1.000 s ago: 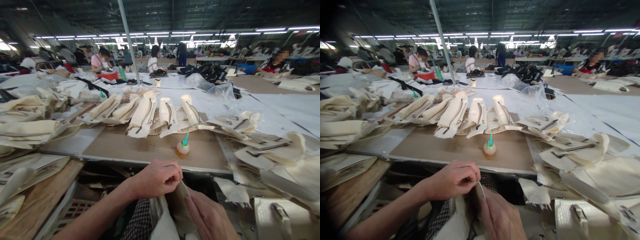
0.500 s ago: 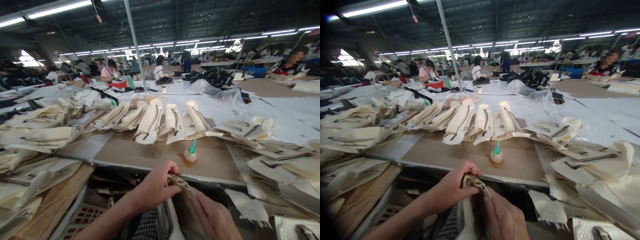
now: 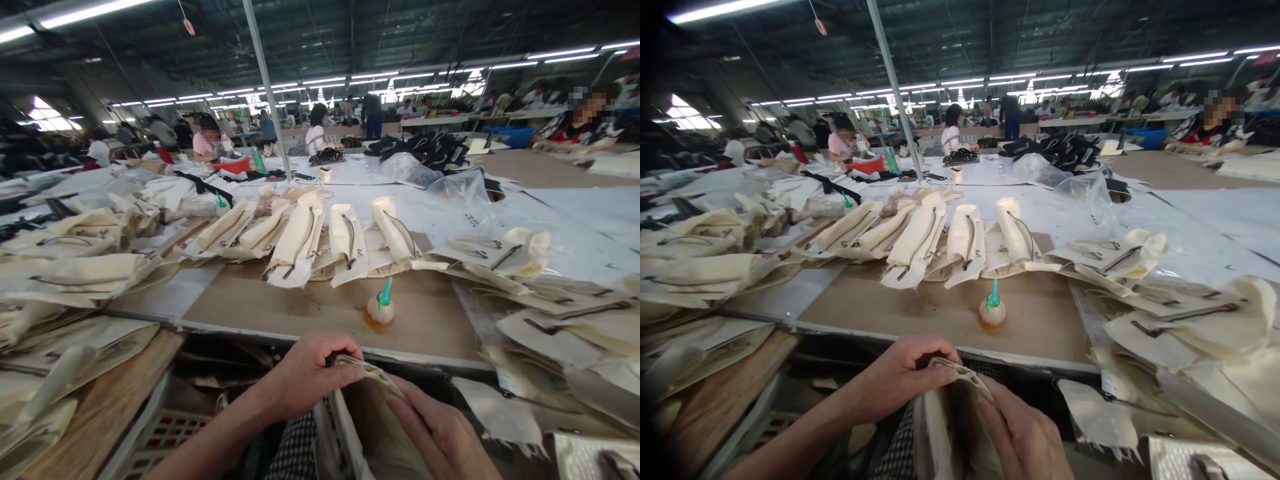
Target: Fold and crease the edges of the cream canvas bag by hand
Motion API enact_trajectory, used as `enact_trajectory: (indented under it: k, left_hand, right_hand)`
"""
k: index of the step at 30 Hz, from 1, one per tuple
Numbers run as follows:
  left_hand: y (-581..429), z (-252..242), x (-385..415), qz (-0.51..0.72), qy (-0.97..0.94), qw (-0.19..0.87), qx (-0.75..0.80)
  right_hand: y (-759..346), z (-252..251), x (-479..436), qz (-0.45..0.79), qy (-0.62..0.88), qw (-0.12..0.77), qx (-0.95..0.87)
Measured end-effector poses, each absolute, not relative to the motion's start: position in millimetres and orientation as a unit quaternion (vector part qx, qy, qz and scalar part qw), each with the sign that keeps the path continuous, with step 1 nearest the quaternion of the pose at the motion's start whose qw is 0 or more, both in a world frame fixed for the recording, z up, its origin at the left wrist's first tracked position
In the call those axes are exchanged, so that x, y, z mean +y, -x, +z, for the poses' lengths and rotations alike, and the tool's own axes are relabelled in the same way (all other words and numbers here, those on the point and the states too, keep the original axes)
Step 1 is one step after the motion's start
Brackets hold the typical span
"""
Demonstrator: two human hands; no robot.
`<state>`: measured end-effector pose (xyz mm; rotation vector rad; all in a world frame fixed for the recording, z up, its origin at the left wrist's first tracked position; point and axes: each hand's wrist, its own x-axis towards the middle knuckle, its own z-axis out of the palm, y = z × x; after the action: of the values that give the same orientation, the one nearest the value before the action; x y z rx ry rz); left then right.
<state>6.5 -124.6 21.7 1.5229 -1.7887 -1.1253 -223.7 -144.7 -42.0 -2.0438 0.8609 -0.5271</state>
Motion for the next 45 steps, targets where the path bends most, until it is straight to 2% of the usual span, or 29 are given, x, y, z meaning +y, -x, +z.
enact_trajectory:
  k: [12, 17, 24, 29, 32, 36, 45]
  left_hand:
    - [-10.0, 13.9, -130.8, -0.398, -0.559, 0.259, -0.680]
    - [-5.2, 11.5, -128.5, -0.353, -0.576, 0.290, -0.677]
    - [-5.9, -5.0, -123.9, -0.198, -0.495, 0.365, -0.763]
    - [-8.0, -13.5, -119.7, -0.022, -0.453, 0.373, -0.809]
    - [-9.5, -16.4, -118.9, 0.036, -0.419, 0.375, -0.826]
    - [-10.7, -13.7, -119.6, 0.032, -0.391, 0.366, -0.844]
    - [-6.9, -6.4, -123.8, -0.039, -0.462, 0.262, -0.847]
  right_hand:
    - [223.9, -52.9, -149.9, -0.223, 0.800, 0.434, 0.349]
    - [222.8, -53.4, -151.3, -0.221, 0.819, 0.404, 0.342]
    - [220.5, -58.5, -145.9, -0.257, 0.840, 0.341, 0.334]
    - [218.1, -60.2, -143.5, -0.238, 0.843, 0.338, 0.344]
    - [217.2, -59.0, -143.3, -0.215, 0.842, 0.347, 0.352]
    - [217.2, -57.0, -143.7, -0.220, 0.838, 0.355, 0.352]
    - [218.5, -60.8, -144.1, -0.233, 0.842, 0.326, 0.360]
